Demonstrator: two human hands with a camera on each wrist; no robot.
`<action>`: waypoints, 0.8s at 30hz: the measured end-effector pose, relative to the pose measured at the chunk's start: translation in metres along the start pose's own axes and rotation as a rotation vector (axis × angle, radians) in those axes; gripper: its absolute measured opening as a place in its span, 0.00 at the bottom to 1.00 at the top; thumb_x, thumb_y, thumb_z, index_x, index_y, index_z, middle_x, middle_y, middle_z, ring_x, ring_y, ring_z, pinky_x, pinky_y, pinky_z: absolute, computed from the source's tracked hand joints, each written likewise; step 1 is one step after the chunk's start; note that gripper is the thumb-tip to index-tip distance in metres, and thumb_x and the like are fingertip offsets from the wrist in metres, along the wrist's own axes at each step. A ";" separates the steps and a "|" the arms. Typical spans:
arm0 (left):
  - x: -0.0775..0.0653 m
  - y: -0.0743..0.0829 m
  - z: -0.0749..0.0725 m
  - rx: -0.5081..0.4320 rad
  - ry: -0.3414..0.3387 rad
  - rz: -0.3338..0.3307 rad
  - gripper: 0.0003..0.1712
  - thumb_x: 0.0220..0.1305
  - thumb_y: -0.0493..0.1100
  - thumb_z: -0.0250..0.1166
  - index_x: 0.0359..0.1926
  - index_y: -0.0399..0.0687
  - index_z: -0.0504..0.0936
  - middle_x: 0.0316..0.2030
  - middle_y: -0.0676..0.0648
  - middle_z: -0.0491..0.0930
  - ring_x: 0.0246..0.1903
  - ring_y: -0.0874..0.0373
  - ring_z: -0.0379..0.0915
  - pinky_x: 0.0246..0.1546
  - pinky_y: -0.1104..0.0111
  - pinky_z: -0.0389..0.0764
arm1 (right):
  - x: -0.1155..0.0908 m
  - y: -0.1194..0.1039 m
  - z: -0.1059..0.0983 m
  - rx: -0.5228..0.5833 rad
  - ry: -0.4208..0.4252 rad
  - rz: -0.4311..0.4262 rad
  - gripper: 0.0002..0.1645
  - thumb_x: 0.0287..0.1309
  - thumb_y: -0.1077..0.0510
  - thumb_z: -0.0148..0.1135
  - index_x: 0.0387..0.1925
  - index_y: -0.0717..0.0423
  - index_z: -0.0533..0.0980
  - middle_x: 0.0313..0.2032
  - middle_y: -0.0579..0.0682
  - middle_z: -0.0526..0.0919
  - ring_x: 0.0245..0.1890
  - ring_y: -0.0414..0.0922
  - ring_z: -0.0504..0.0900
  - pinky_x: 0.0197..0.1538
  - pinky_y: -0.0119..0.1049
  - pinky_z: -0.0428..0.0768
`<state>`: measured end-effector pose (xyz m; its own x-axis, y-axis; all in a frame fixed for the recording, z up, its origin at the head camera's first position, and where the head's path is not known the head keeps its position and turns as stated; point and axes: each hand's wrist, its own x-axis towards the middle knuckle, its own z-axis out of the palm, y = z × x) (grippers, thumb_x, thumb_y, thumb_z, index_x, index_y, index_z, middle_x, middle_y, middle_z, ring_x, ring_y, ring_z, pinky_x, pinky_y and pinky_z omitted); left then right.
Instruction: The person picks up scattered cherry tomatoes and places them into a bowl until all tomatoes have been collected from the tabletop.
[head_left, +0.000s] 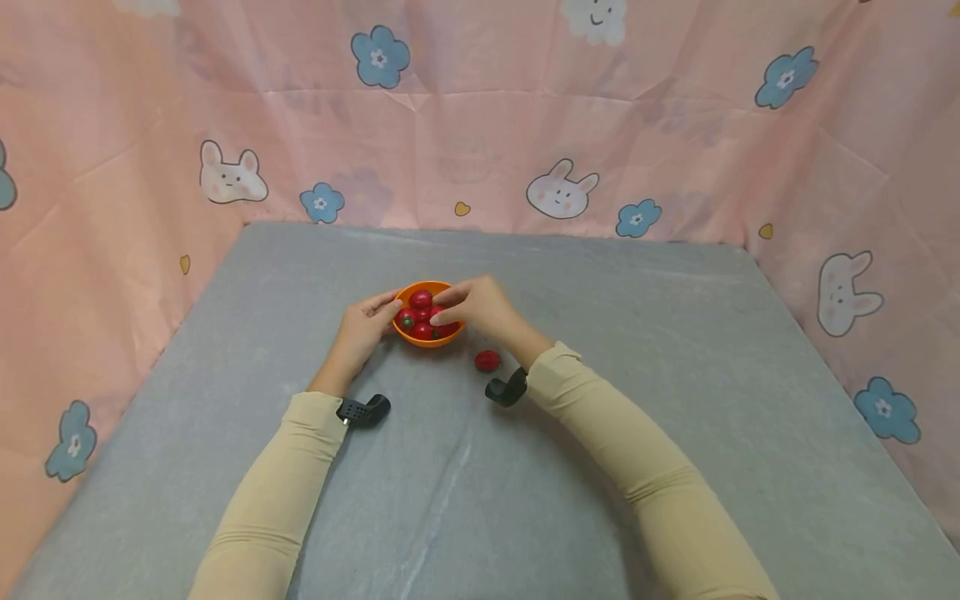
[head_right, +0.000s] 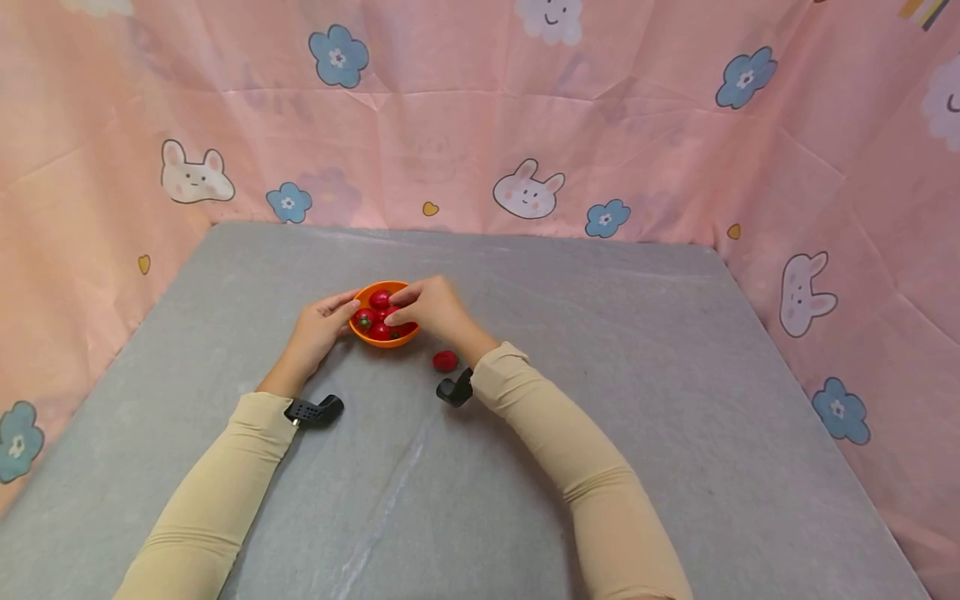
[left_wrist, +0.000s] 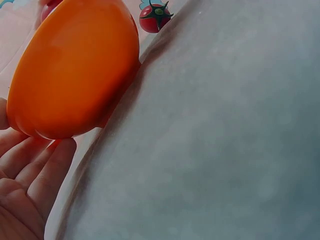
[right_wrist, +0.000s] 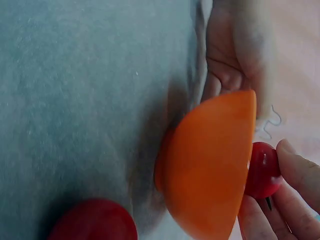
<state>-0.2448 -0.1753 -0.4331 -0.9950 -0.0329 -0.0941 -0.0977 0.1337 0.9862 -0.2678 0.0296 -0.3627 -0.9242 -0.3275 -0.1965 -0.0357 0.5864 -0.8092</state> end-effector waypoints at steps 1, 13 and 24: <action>0.000 0.000 0.000 -0.004 -0.002 0.002 0.25 0.73 0.46 0.59 0.66 0.41 0.74 0.63 0.39 0.77 0.39 0.73 0.78 0.39 0.81 0.80 | 0.001 0.000 0.002 -0.007 -0.003 -0.002 0.20 0.51 0.54 0.77 0.48 0.52 0.86 0.49 0.50 0.88 0.57 0.47 0.78 0.63 0.42 0.77; 0.000 -0.001 -0.002 0.018 -0.008 0.002 0.25 0.73 0.48 0.59 0.66 0.44 0.75 0.63 0.41 0.77 0.43 0.70 0.78 0.41 0.80 0.80 | 0.005 -0.005 0.018 -0.129 -0.033 0.005 0.23 0.51 0.54 0.77 0.51 0.51 0.85 0.50 0.50 0.88 0.60 0.48 0.76 0.64 0.40 0.77; 0.000 -0.002 -0.002 0.013 -0.009 0.001 0.26 0.73 0.49 0.59 0.66 0.44 0.75 0.63 0.41 0.77 0.45 0.70 0.78 0.41 0.81 0.80 | 0.004 -0.006 0.020 -0.146 -0.060 -0.027 0.24 0.52 0.53 0.76 0.52 0.51 0.84 0.52 0.49 0.87 0.60 0.47 0.76 0.64 0.40 0.77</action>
<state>-0.2444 -0.1775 -0.4343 -0.9953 -0.0242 -0.0940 -0.0965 0.1468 0.9844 -0.2635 0.0098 -0.3703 -0.8980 -0.3856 -0.2118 -0.1193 0.6769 -0.7264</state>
